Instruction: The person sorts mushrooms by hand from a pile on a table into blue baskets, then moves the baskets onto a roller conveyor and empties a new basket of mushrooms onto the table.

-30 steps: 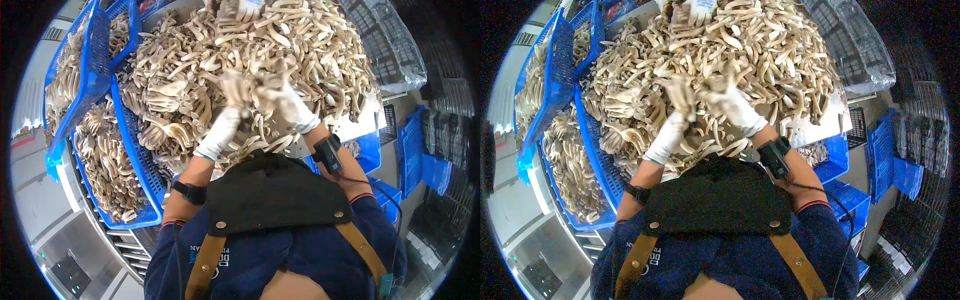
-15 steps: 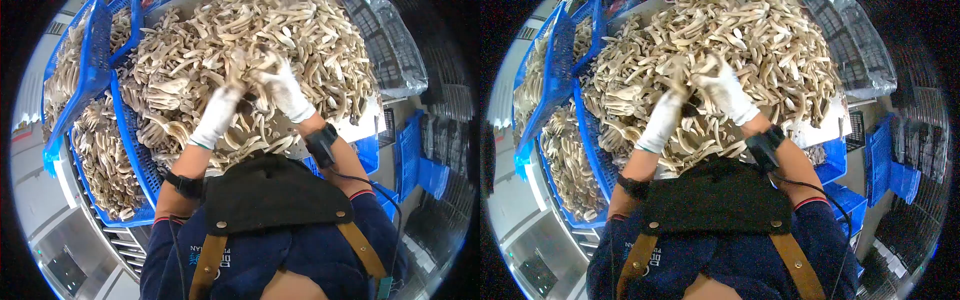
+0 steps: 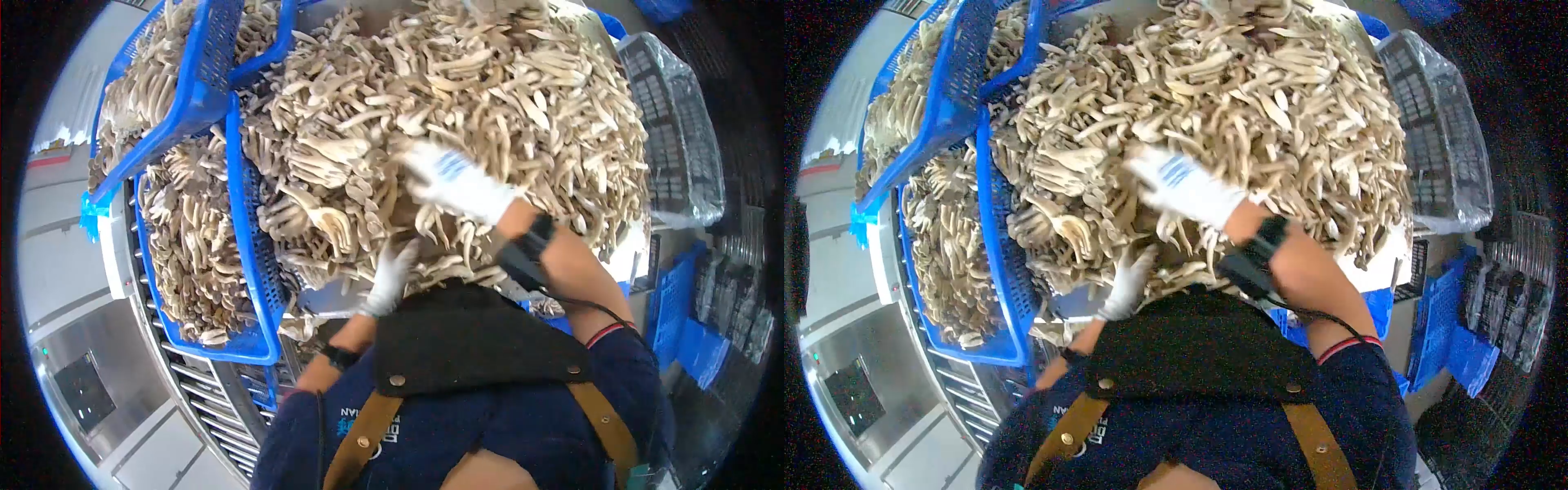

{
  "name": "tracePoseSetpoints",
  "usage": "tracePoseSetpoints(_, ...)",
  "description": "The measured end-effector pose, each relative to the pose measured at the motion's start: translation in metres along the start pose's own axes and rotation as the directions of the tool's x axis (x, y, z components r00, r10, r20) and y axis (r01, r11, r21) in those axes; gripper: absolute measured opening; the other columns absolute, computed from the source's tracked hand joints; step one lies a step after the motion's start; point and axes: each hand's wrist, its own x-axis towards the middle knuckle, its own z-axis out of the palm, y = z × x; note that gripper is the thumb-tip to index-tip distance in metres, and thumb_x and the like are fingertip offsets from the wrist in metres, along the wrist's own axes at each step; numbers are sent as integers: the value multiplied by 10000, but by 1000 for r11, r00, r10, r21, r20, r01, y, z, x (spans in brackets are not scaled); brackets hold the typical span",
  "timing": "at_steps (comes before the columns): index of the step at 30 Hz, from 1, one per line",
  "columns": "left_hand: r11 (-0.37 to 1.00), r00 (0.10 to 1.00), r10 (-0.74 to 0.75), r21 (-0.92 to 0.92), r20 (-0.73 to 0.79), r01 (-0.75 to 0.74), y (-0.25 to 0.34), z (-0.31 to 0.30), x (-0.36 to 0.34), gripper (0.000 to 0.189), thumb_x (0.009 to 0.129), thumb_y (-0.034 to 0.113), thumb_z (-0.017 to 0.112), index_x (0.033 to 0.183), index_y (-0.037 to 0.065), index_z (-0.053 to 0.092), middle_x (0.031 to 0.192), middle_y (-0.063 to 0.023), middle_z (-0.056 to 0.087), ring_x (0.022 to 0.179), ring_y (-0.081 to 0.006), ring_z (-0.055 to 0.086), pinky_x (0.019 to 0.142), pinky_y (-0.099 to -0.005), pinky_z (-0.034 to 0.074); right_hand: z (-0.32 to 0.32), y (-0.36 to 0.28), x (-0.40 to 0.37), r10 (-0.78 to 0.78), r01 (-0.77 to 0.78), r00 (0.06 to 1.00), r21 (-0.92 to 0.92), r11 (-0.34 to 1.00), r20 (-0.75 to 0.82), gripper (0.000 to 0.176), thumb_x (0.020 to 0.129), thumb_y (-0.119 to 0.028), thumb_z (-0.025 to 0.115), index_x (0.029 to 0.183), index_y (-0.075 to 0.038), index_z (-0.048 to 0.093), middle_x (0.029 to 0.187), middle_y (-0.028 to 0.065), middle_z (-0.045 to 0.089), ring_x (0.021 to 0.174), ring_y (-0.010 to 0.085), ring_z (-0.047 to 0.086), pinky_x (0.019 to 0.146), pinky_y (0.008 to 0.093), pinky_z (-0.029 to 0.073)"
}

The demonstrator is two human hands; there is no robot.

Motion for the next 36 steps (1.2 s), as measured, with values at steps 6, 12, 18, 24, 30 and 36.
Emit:
tracePoseSetpoints(6,827,762,556,316,-333,-465,9,-25,70,512,853,70,671,1293,-28,431,1153,-98,576,1015,-163,534,892,-281,441,47,14,56,235,-243,970,237,941,62,650,715,-237,671,1291,-27,453,1250,250,484,1220,390,435,1041,425,354)
tracePoseSetpoints(12,406,613,789,716,39,-568,72,-2,57,742,728,74,747,1363,11,368,1192,-121,547,1040,-173,559,894,-309,474,2,-11,-19,435,-336,888,858,388,151,541,884,-171,607,1369,-51,397,1157,123,476,1034,207,499,900,335,435)
tracePoseSetpoints(18,655,900,433,669,48,-351,94,23,97,879,730,306,774,1414,-30,336,1275,-310,478,1129,-412,510,1009,-414,402,27,-5,-50,484,-211,866,789,577,-123,551,924,-255,580,1375,-7,384,1374,200,402,1220,284,460,1025,366,375)
tracePoseSetpoints(24,937,940,342,67,19,-342,74,38,148,716,803,156,684,1411,22,331,1242,-158,519,1047,-263,546,905,-344,467,-27,7,9,633,-534,768,445,719,-101,754,908,-343,586,1457,29,228,1468,242,327,1350,314,346,1105,353,285)
tracePoseSetpoints(30,912,920,349,161,177,-377,137,12,31,544,899,286,599,1354,47,421,1240,-139,533,1086,-201,521,904,-348,455,-2,-17,-11,464,-224,872,717,661,-155,712,921,-343,585,1468,-21,263,1502,200,279,1402,295,239,1144,395,207)
tracePoseSetpoints(36,543,764,455,537,457,-645,138,47,0,399,727,102,652,1108,19,566,1316,-168,446,1158,-268,490,968,-403,434,38,-48,-47,591,141,806,962,-233,26,469,947,-81,472,1394,-34,339,1361,151,431,1219,264,475,1037,362,403)
